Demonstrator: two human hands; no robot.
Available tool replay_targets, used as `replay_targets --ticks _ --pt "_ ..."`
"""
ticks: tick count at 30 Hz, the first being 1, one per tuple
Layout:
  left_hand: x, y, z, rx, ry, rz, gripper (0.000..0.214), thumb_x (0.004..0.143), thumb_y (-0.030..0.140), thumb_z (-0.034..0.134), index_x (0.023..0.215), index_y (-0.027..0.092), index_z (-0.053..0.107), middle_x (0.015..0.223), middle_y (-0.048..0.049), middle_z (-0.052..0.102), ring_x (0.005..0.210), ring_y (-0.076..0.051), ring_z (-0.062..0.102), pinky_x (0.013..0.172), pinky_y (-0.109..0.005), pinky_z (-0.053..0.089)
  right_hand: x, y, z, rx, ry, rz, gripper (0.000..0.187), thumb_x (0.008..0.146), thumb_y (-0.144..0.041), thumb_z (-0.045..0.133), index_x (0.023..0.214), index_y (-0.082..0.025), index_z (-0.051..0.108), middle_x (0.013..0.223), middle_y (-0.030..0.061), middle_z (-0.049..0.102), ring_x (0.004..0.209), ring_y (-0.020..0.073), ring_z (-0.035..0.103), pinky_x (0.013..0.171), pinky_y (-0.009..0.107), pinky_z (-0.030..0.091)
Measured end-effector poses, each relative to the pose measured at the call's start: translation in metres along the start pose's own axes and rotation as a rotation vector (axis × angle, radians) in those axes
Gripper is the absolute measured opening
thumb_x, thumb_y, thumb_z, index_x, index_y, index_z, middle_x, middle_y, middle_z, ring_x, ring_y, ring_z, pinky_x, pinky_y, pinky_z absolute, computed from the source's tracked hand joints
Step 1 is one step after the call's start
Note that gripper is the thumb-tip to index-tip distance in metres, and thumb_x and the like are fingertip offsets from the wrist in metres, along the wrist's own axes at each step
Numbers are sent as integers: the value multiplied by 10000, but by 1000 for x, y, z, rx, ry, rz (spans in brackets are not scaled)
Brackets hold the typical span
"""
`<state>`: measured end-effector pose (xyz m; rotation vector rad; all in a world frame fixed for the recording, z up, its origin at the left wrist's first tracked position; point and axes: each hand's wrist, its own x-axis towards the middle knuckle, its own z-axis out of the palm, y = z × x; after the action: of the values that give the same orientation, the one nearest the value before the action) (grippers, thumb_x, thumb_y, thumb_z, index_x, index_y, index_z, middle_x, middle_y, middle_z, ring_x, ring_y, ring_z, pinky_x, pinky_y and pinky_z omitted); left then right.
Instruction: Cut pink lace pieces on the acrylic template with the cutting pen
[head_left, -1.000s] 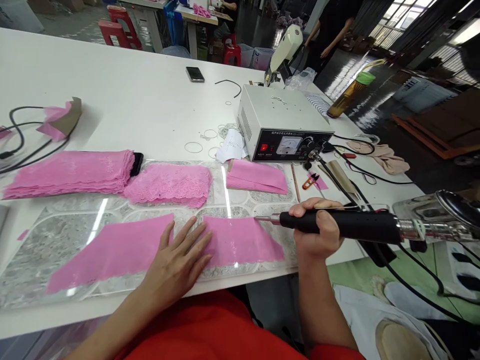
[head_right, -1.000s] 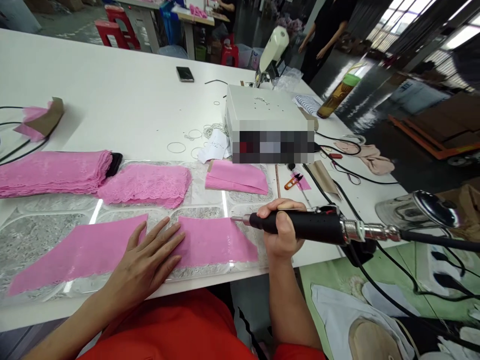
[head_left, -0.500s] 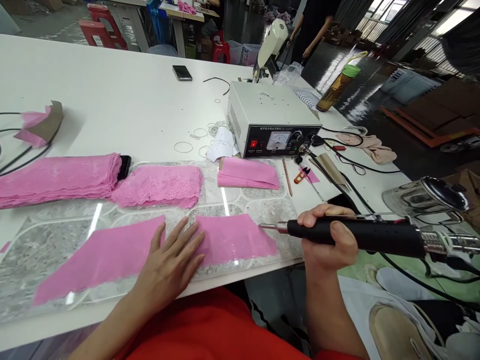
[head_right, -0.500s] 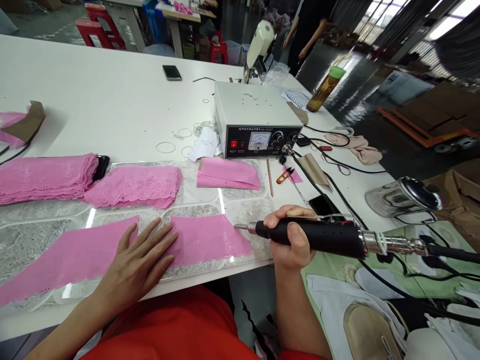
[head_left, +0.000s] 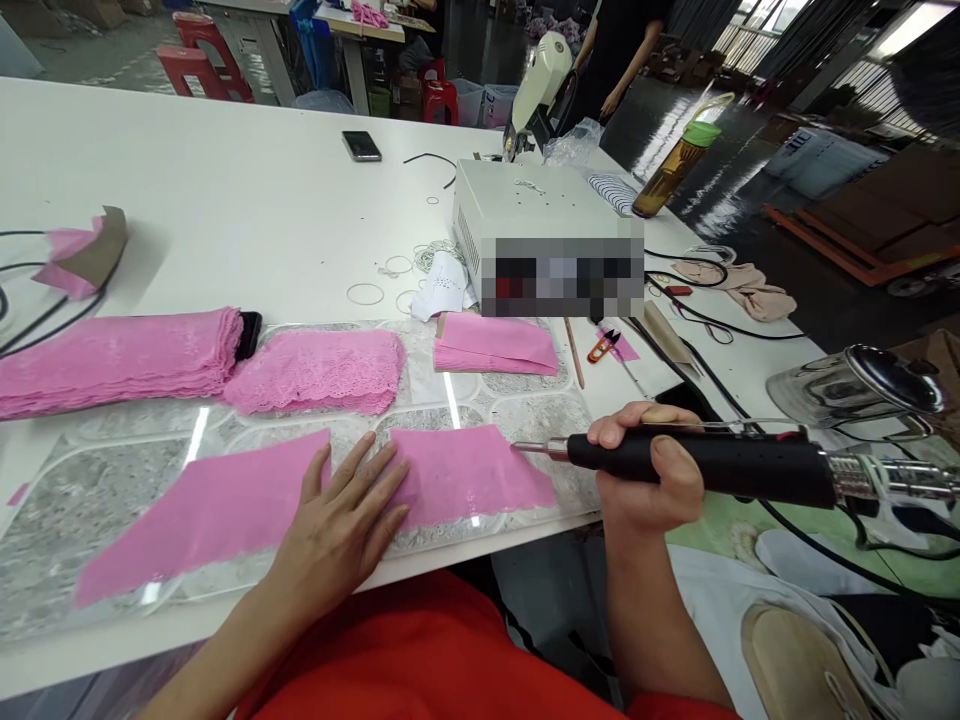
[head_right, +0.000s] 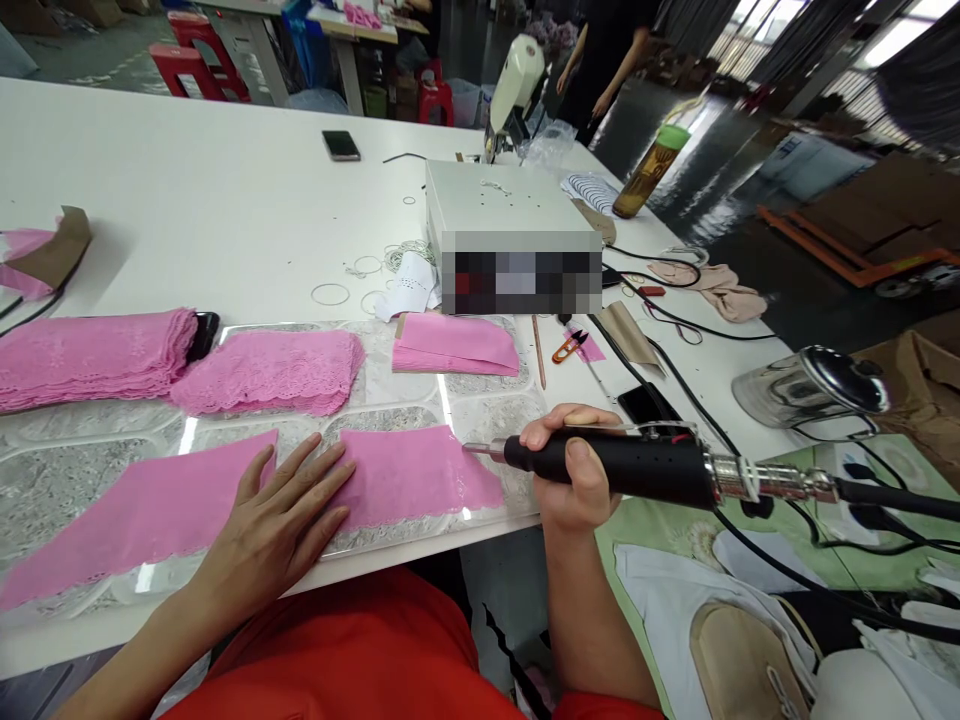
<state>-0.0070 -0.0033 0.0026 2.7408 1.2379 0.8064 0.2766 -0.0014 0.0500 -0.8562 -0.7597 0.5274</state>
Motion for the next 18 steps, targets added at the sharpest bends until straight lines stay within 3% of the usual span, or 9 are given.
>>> replay_targets --ticks 18 --pt "-2 -6 0 41 -29 47 382 936 237 502 1316 217 529 1331 -110 586 1344 -314 427 1142 -558 206 1 6 6 -28 -71 -23 113 688 -289 602 738 -207 541 679 -32 555 480 106 535 466 299 493"
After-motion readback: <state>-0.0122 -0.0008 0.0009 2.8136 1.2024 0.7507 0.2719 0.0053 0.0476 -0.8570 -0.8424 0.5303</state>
